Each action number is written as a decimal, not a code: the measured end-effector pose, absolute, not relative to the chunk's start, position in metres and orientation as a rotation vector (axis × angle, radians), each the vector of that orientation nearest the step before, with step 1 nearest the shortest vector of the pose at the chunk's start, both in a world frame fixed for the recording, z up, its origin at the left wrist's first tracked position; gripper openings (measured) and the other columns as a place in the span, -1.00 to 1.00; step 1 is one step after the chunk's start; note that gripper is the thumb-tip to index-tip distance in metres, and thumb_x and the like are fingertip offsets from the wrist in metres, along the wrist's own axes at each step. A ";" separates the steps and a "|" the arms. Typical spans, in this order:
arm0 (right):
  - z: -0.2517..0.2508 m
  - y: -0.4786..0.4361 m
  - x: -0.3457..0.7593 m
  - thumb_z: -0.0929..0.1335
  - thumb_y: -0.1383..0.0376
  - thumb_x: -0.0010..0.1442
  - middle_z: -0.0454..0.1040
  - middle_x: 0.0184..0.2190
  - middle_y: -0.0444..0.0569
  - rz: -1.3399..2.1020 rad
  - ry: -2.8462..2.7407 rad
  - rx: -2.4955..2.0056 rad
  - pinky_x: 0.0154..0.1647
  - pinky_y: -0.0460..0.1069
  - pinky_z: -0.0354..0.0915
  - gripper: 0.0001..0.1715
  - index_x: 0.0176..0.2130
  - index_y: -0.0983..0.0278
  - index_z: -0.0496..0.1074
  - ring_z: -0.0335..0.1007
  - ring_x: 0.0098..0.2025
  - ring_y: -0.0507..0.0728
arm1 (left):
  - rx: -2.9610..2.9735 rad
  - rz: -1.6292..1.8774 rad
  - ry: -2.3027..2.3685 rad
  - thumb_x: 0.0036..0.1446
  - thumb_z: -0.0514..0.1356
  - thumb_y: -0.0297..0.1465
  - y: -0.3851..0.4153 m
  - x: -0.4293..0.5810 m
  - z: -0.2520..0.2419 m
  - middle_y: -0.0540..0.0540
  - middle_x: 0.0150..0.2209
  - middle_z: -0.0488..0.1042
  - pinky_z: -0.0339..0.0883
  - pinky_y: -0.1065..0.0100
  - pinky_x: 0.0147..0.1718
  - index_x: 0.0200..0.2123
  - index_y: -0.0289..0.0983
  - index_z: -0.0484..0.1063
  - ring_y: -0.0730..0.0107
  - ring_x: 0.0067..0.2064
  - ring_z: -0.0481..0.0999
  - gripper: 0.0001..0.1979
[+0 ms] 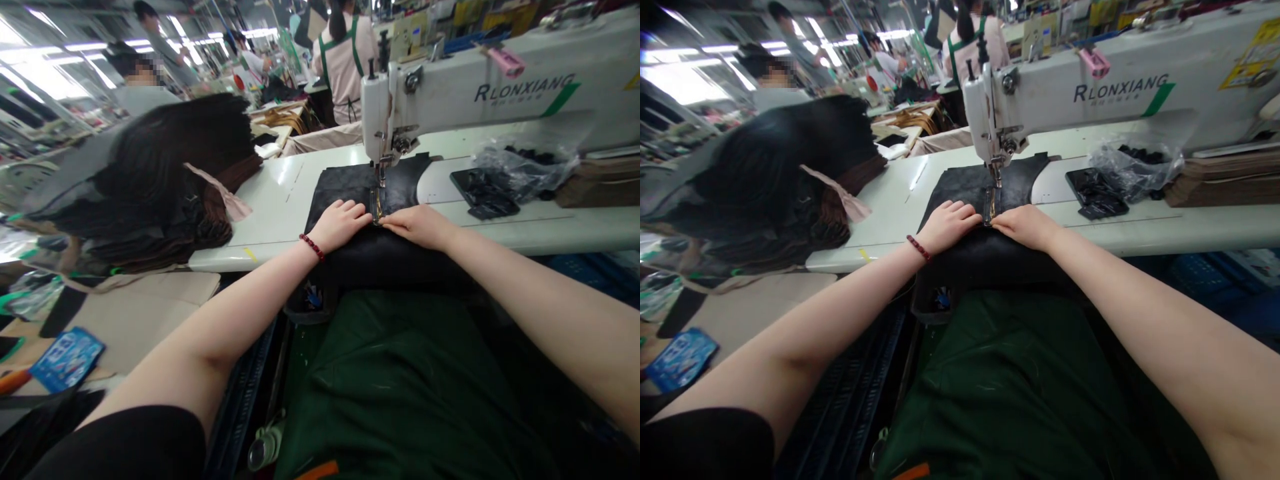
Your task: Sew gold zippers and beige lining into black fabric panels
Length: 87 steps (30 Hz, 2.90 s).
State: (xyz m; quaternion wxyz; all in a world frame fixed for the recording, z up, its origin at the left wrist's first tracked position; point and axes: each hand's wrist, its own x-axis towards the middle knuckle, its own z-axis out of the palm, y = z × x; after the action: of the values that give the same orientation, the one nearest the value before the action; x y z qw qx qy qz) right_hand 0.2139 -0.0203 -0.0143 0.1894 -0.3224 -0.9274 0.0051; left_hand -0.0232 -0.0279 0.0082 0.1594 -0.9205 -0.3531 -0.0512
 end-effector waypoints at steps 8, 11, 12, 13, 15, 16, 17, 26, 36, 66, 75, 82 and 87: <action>-0.017 -0.023 0.214 0.21 0.26 0.35 0.56 -0.04 0.05 -0.144 -2.725 -0.738 -0.07 0.04 0.37 -0.64 0.01 0.27 0.48 0.49 -0.03 0.19 | -2.948 0.087 -0.782 0.37 -0.06 -0.48 -0.019 -0.072 0.020 -0.08 0.28 0.27 0.13 0.24 0.19 0.34 -0.04 0.06 0.29 0.25 0.28 -0.48; -0.019 -0.024 0.214 0.22 0.29 0.34 0.56 -0.04 0.07 -0.189 -2.730 -0.717 -0.08 0.04 0.39 -0.65 0.01 0.28 0.48 0.49 -0.03 0.19 | -3.056 0.136 -0.788 0.37 -0.12 -0.51 -0.021 -0.105 0.022 -0.01 0.38 0.07 -0.03 0.30 0.31 0.38 -0.05 -0.06 0.39 0.37 0.08 -0.43; -0.019 -0.024 0.214 0.21 0.29 0.35 0.55 -0.04 0.08 -0.204 -2.731 -0.710 -0.08 0.04 0.39 -0.65 0.01 0.29 0.48 0.49 -0.04 0.20 | -3.059 0.136 -0.811 0.37 -0.14 -0.51 -0.023 -0.113 0.022 0.01 0.39 0.05 -0.06 0.30 0.33 0.39 -0.06 -0.06 0.40 0.39 0.04 -0.44; -0.020 -0.024 0.214 0.21 0.30 0.35 0.55 -0.03 0.10 -0.218 -2.731 -0.702 -0.08 0.04 0.40 -0.65 0.01 0.30 0.47 0.49 -0.04 0.20 | -3.048 0.128 -0.842 0.38 -0.14 -0.51 -0.025 -0.120 0.021 0.02 0.39 0.03 -0.06 0.30 0.34 0.39 -0.06 -0.06 0.40 0.39 0.03 -0.44; -0.022 -0.023 0.214 0.19 0.31 0.36 0.53 0.00 0.14 -0.245 -2.732 -0.686 -0.08 0.05 0.41 -0.64 0.01 0.34 0.46 0.49 -0.03 0.20 | -2.995 0.089 -0.921 0.37 -0.15 -0.51 -0.031 -0.126 0.017 0.04 0.39 0.04 0.00 0.28 0.32 0.38 -0.03 -0.03 0.38 0.38 0.08 -0.44; -0.023 -0.023 0.214 0.19 0.32 0.36 0.52 0.00 0.16 -0.258 -2.731 -0.679 -0.07 0.05 0.41 -0.63 0.02 0.36 0.46 0.49 -0.02 0.20 | -2.948 0.058 -0.972 0.37 -0.14 -0.51 -0.034 -0.126 0.014 0.05 0.38 0.07 0.07 0.28 0.29 0.36 -0.01 0.00 0.38 0.35 0.14 -0.44; -0.024 -0.023 0.214 0.19 0.32 0.36 0.52 0.01 0.17 -0.270 -2.728 -0.674 -0.07 0.05 0.41 -0.63 0.02 0.38 0.45 0.49 -0.01 0.20 | -2.889 0.021 -1.029 0.36 -0.13 -0.51 -0.036 -0.124 0.012 0.05 0.36 0.12 0.15 0.29 0.25 0.35 0.00 0.05 0.37 0.31 0.22 -0.45; -0.027 -0.026 0.216 0.16 0.29 0.38 0.54 -0.02 0.15 -0.315 -2.669 -0.654 -0.10 0.07 0.44 -0.61 0.00 0.37 0.45 0.52 -0.05 0.20 | -2.526 -0.142 -1.290 0.34 -0.01 -0.45 -0.040 -0.093 0.006 -0.25 -0.01 0.41 0.30 0.07 0.01 0.04 -0.25 0.38 0.05 0.07 0.36 -0.72; -0.028 -0.028 0.219 0.15 0.26 0.38 0.52 0.02 0.08 -0.256 -2.650 -0.664 -0.05 0.05 0.42 -0.60 0.04 0.30 0.43 0.49 0.00 0.18 | -2.494 0.012 -1.365 0.29 0.03 -0.53 -0.050 -0.098 0.012 -0.18 -0.12 0.41 0.37 0.27 -0.23 0.03 -0.24 0.36 0.19 -0.11 0.43 -0.72; -0.014 -0.063 0.159 0.33 0.30 0.23 0.44 -0.31 -0.01 0.000 -2.201 -1.230 -0.15 0.13 0.16 -0.89 -0.36 0.20 0.42 0.33 -0.19 0.22 | -2.821 -0.676 -1.302 0.23 0.19 -0.38 -0.047 -0.039 -0.009 -0.01 -0.21 0.49 0.38 0.36 -0.13 -0.29 -0.20 0.43 0.36 -0.11 0.47 -0.96; -0.021 -0.079 0.172 0.33 0.30 0.22 0.46 -0.27 -0.06 0.068 -1.976 -1.356 -0.05 0.20 0.09 -0.93 -0.33 0.16 0.41 0.35 -0.15 0.23 | -2.750 -0.654 -1.359 0.23 0.20 -0.28 -0.050 -0.030 -0.005 -0.04 -0.22 0.48 0.38 0.33 -0.20 -0.16 -0.16 0.42 0.28 -0.13 0.47 -0.87; -0.028 -0.084 0.170 0.35 0.28 0.19 0.45 -0.23 -0.02 0.089 -1.843 -1.452 -0.03 0.25 0.07 -0.93 -0.36 0.16 0.43 0.34 -0.11 0.28 | -2.748 -0.554 -1.257 0.35 0.07 -0.26 -0.049 -0.017 -0.004 -0.04 -0.28 0.47 0.31 0.33 -0.30 -0.15 -0.14 0.44 0.26 -0.18 0.44 -0.83; -0.030 -0.078 0.169 0.36 0.27 0.16 0.45 -0.25 -0.01 0.111 -1.758 -1.509 -0.05 0.27 0.06 -0.90 -0.41 0.17 0.43 0.31 -0.12 0.30 | -2.725 -0.600 -1.326 0.38 0.01 -0.29 -0.047 -0.021 -0.010 -0.06 -0.23 0.50 0.31 0.33 -0.23 -0.16 -0.19 0.41 0.30 -0.15 0.45 -0.80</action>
State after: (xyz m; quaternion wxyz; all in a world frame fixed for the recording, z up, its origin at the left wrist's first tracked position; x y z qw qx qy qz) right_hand 0.1687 -0.0780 -0.0302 0.3995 -0.5963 -0.6950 0.0440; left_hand -0.0207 -0.0469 -0.0099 0.0258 -0.8818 -0.4291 -0.1941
